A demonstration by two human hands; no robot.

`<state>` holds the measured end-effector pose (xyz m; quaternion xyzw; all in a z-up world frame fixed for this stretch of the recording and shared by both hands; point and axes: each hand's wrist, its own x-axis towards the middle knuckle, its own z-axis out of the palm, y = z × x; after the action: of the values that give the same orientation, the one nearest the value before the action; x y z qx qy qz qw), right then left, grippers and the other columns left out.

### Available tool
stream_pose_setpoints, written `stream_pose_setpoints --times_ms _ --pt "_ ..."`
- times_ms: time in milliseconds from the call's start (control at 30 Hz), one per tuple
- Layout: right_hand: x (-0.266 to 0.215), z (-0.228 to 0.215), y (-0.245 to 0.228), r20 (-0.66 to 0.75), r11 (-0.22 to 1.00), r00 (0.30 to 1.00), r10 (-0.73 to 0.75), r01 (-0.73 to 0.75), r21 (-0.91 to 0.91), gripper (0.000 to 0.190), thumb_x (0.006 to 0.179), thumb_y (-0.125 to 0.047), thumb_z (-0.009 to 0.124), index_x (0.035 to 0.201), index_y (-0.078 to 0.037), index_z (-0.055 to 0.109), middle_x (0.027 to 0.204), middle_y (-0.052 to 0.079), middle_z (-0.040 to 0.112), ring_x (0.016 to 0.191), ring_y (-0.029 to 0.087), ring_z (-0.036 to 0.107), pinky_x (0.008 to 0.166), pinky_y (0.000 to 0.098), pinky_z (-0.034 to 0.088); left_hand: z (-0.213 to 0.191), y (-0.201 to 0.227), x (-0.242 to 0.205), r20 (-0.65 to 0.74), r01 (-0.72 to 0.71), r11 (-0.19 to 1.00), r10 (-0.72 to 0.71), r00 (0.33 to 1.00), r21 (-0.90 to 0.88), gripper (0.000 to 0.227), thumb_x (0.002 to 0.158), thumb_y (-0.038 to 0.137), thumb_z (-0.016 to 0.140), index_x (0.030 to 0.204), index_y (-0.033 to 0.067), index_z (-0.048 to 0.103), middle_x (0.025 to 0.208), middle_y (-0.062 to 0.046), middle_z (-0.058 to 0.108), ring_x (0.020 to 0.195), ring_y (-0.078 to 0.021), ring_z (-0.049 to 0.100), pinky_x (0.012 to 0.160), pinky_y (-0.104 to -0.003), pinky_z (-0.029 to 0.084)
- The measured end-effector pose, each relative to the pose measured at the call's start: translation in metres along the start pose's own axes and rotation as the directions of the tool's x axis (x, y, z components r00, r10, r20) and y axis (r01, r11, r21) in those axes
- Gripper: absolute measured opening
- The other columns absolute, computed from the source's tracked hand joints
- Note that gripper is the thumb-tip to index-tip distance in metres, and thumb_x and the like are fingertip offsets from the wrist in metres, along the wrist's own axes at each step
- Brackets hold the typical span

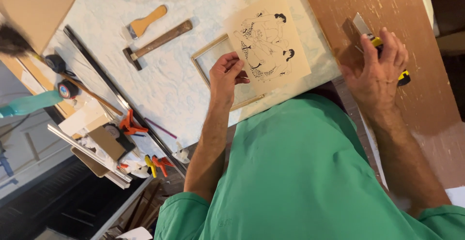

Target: Measuring, marking, and cutting a cardboard backing to fit into a small picture frame using a utility knife and a straight edge.

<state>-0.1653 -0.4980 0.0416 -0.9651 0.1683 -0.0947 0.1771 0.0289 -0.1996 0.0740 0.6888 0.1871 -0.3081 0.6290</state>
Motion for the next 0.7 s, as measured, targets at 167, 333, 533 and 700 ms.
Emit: stream_pose_setpoints --times_ms 167,333,533,700 --pt "0.002 -0.001 0.011 -0.013 1.000 1.000 -0.015 0.015 0.008 0.077 0.081 -0.014 0.106 0.141 0.003 0.061 0.148 0.028 0.047 0.132 0.044 0.046 0.103 0.0622 0.046 -0.004 0.000 -0.005 -0.007 0.010 1.000 -0.010 1.000 -0.007 0.025 0.092 0.005 0.071 0.116 -0.0016 0.068 0.090 -0.011 0.070 0.063 -0.0217 0.067 0.056 -0.035 0.065" --pt "0.010 -0.010 0.006 0.049 0.998 0.998 0.044 -0.045 0.034 0.064 0.091 -0.010 0.099 0.142 0.008 0.064 0.149 0.028 0.046 0.133 0.044 0.038 0.102 0.0657 0.046 -0.009 0.000 -0.010 -0.010 0.010 0.999 -0.010 1.000 -0.041 0.026 0.091 0.007 0.071 0.116 -0.0002 0.069 0.093 -0.012 0.072 0.063 -0.0219 0.067 0.057 -0.035 0.064" --pt "0.023 -0.018 -0.032 0.104 0.872 0.995 -0.001 -0.050 0.487 0.022 0.111 0.006 0.072 0.133 0.010 0.070 0.121 0.020 0.074 0.101 0.032 0.069 0.094 0.0410 0.056 -0.009 -0.009 -0.015 0.109 -0.025 0.998 0.032 0.994 -0.062 0.023 0.094 0.003 0.068 0.117 -0.0010 0.069 0.097 -0.014 0.075 0.065 -0.0224 0.070 0.059 -0.033 0.066" --pt "0.041 -0.030 -0.083 0.470 0.548 0.866 0.169 -0.479 0.685 0.026 0.114 -0.012 0.056 0.133 0.004 0.066 0.115 0.015 0.069 0.095 0.019 0.064 0.083 0.0288 0.058 -0.003 -0.017 -0.018 0.205 -0.008 0.999 0.018 0.979 -0.048 0.027 0.094 0.001 0.069 0.121 -0.0026 0.068 0.095 -0.016 0.076 0.066 -0.0248 0.071 0.059 -0.035 0.067"
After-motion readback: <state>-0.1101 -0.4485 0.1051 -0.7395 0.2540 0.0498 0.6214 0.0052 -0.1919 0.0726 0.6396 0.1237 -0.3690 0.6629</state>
